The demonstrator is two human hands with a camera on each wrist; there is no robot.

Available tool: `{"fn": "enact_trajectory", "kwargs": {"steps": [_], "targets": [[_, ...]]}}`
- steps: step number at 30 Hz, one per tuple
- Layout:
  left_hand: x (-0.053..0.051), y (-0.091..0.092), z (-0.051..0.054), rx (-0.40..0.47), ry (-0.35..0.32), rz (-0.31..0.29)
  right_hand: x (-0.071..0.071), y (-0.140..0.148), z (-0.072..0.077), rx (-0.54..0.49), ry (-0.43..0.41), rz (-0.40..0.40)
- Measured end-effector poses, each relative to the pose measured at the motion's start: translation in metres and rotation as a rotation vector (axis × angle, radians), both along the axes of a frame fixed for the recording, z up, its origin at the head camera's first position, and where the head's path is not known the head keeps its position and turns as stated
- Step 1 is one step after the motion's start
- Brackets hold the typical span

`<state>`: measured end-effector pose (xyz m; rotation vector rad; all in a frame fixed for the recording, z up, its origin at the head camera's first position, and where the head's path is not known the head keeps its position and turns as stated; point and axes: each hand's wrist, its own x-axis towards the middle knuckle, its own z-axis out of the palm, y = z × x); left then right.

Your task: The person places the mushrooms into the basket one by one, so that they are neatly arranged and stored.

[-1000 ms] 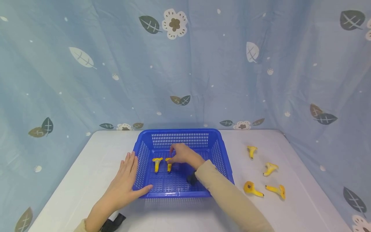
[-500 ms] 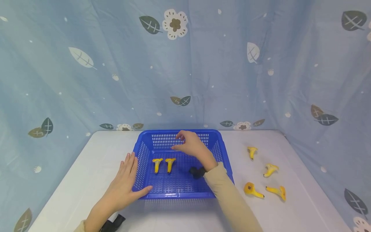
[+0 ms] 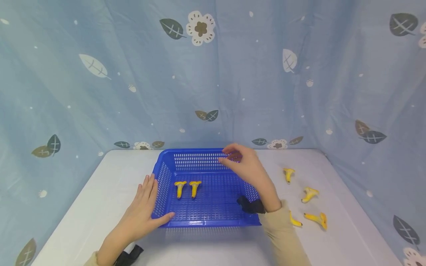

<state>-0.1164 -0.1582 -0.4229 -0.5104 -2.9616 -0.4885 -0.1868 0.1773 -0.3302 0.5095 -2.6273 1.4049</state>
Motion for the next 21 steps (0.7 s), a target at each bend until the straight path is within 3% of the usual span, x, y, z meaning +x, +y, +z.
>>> {"fn": "enact_trajectory", "kwargs": {"steps": [5, 10, 21], "targets": [[-0.001, 0.0, 0.001, 0.0, 0.001, -0.004, 0.018, 0.032, 0.004, -0.009, 0.091, -0.067], [-0.001, 0.0, 0.001, -0.006, 0.003, -0.006, 0.034, 0.07, -0.001, -0.003, 0.124, -0.12], [0.0, 0.0, 0.0, -0.003, 0.001, -0.004, 0.047, 0.149, -0.038, -0.008, 0.109, -0.007]]}}
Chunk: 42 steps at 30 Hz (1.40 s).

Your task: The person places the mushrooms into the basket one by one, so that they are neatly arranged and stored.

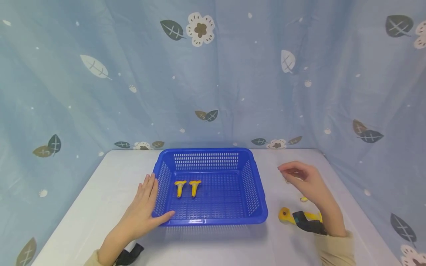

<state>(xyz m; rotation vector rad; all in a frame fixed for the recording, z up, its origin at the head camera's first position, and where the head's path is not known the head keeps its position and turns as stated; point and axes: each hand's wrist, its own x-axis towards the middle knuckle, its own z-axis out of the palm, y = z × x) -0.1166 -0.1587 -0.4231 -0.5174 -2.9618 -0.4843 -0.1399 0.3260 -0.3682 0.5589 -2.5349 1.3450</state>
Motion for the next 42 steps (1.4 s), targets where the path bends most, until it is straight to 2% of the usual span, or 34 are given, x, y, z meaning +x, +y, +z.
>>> {"fn": "enact_trajectory", "kwargs": {"steps": [5, 12, 15, 17, 23, 31, 37, 42], "targets": [[-0.001, 0.001, 0.0, -0.006, 0.0, -0.006, 0.007, 0.022, -0.023, 0.079, -0.065, 0.089], [-0.001, 0.002, 0.001, -0.001, -0.002, -0.006, 0.017, 0.041, -0.057, 0.184, -0.339, 0.233], [-0.002, 0.001, 0.001, -0.006, 0.0, -0.001, 0.018, 0.041, -0.068, 0.181, -0.441, 0.259], [-0.002, 0.001, 0.0, -0.008, -0.003, 0.001, 0.018, 0.04, -0.074, 0.18, -0.472, 0.267], [-0.002, 0.002, 0.0, -0.008, -0.002, 0.002, 0.018, 0.035, -0.084, 0.174, -0.444, 0.283], [-0.001, 0.002, 0.001, -0.001, 0.0, -0.005, 0.019, 0.03, -0.089, 0.248, -0.442, 0.16], [-0.001, 0.001, 0.0, -0.008, 0.0, -0.002, 0.018, 0.028, -0.087, 0.273, -0.443, 0.13], [-0.001, 0.001, -0.001, -0.006, 0.002, 0.001, 0.017, 0.026, -0.079, 0.3, -0.429, 0.116]]}}
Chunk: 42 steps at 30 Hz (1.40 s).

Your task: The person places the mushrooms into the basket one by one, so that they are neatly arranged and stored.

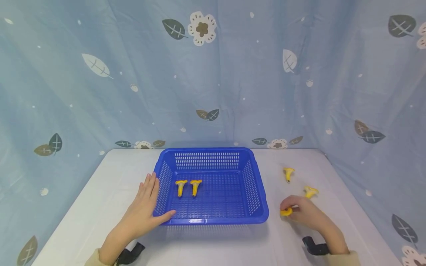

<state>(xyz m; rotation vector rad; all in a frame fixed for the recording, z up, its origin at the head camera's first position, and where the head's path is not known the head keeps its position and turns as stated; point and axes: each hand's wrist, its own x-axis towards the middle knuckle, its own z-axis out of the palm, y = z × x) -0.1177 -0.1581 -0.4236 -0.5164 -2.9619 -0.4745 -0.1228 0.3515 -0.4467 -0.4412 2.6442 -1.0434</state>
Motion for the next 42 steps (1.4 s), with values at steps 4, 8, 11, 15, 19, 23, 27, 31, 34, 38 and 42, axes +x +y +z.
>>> {"fn": "enact_trajectory", "kwargs": {"steps": [4, 8, 11, 15, 19, 23, 27, 31, 34, 38, 42], "targets": [[0.0, 0.0, 0.0, 0.002, 0.0, 0.0, -0.001, -0.001, 0.01, 0.011, 0.03, -0.007], [-0.001, 0.0, -0.001, -0.001, 0.005, 0.0, -0.003, -0.004, 0.022, 0.02, 0.095, 0.003], [-0.001, 0.0, -0.001, -0.001, 0.006, 0.0, -0.004, -0.007, 0.031, 0.025, 0.143, 0.008], [-0.001, 0.0, -0.001, 0.001, 0.005, -0.002, -0.008, -0.011, 0.044, 0.028, 0.205, 0.001], [0.0, 0.0, 0.0, 0.006, -0.001, -0.001, -0.012, -0.013, 0.054, 0.009, 0.299, 0.02], [0.0, 0.0, -0.001, 0.007, -0.002, 0.001, -0.018, -0.018, 0.064, -0.008, 0.361, 0.028], [-0.001, 0.0, -0.001, 0.007, 0.0, 0.002, -0.022, -0.028, 0.079, -0.013, 0.398, 0.03], [0.0, 0.0, -0.001, 0.009, -0.002, 0.002, -0.029, -0.041, 0.091, -0.004, 0.419, 0.028], [0.0, 0.0, -0.001, 0.01, 0.001, 0.002, -0.035, -0.051, 0.099, -0.003, 0.421, 0.025], [0.0, 0.0, -0.001, 0.014, 0.001, -0.003, -0.044, -0.065, 0.107, -0.008, 0.401, 0.02], [0.0, 0.0, -0.001, 0.011, 0.003, 0.0, -0.054, -0.08, 0.114, 0.007, 0.402, 0.022]]}}
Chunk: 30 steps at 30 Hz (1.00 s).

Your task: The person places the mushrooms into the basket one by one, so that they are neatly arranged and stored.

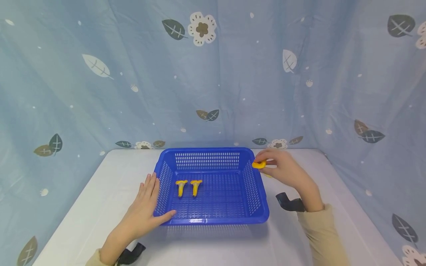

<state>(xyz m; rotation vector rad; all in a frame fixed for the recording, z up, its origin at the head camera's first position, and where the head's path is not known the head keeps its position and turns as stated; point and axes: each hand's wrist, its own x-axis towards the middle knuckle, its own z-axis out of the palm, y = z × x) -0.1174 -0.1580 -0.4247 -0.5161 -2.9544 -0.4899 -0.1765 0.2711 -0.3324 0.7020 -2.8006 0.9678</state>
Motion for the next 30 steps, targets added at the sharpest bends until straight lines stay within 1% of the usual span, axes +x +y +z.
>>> {"fn": "enact_trajectory", "kwargs": {"steps": [3, 8, 14, 19, 23, 28, 30], "targets": [[0.0, 0.0, 0.0, 0.001, 0.002, 0.003, -0.008, -0.012, 0.005, -0.017, 0.005, 0.019], [0.0, 0.0, 0.001, 0.012, 0.0, -0.001, -0.02, -0.03, 0.011, -0.083, -0.007, 0.066], [0.0, 0.0, 0.001, 0.022, -0.006, -0.006, -0.033, -0.053, 0.01, -0.147, -0.028, 0.106], [0.0, 0.0, 0.0, 0.021, 0.0, -0.004, -0.042, -0.074, 0.003, -0.212, -0.049, 0.115], [0.0, 0.0, 0.0, 0.023, 0.0, -0.004, -0.048, -0.091, -0.007, -0.256, -0.064, 0.105], [0.0, 0.0, 0.001, 0.018, 0.001, -0.007, -0.059, -0.109, -0.028, -0.296, -0.04, 0.087], [0.0, 0.0, 0.001, 0.015, 0.003, -0.008, -0.063, -0.114, -0.038, -0.297, -0.027, 0.065]]}}
